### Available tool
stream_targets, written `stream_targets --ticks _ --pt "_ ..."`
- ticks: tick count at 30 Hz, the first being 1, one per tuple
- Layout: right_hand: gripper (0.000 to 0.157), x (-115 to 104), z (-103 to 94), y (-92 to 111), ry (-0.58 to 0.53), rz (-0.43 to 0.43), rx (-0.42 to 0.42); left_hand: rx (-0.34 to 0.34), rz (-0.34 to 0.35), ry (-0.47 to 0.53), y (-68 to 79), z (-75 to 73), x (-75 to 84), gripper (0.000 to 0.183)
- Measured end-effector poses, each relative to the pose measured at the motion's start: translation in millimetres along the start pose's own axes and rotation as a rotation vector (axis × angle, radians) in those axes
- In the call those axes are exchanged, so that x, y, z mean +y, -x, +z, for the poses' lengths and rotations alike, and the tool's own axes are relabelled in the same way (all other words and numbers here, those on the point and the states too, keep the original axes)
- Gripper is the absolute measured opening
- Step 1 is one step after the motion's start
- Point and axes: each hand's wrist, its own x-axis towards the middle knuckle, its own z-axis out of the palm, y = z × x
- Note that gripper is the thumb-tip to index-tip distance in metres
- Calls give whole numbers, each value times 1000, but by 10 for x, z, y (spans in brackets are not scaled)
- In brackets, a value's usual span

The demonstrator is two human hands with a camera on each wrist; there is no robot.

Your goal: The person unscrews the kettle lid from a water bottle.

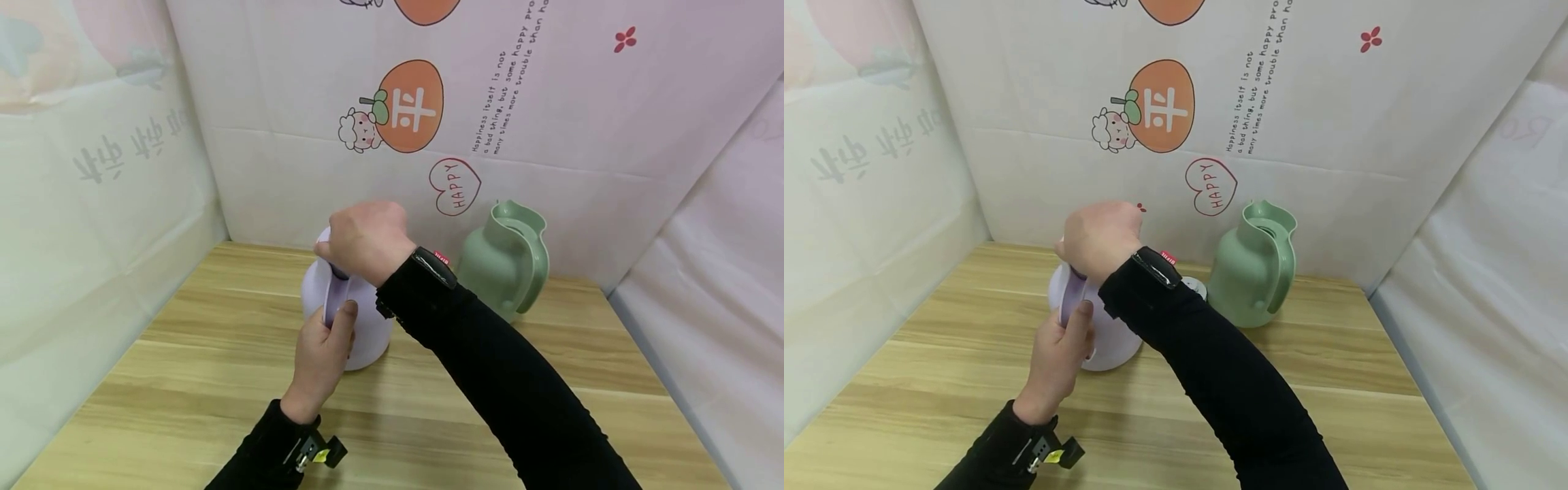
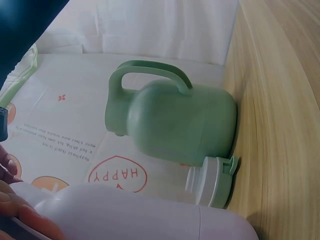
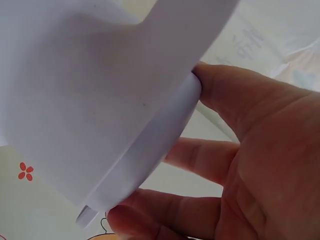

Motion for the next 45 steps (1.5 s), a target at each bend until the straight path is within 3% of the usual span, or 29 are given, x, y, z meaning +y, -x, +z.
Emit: stream_targets --ticks 20,23,30,45 --pt "16 225 -12 -48 -135 -196 -35 14 22 -3 -3 4 -27 46" --pt "19 260 -9 -48 -160 -231 -33 16 23 -7 -3 6 -29 45" --pt "45 333 5 -64 -207 -292 -52 18 21 -2 -1 10 -18 45" --pt "52 360 27 -63 -313 -339 -96 12 27 12 2 10 -23 45"
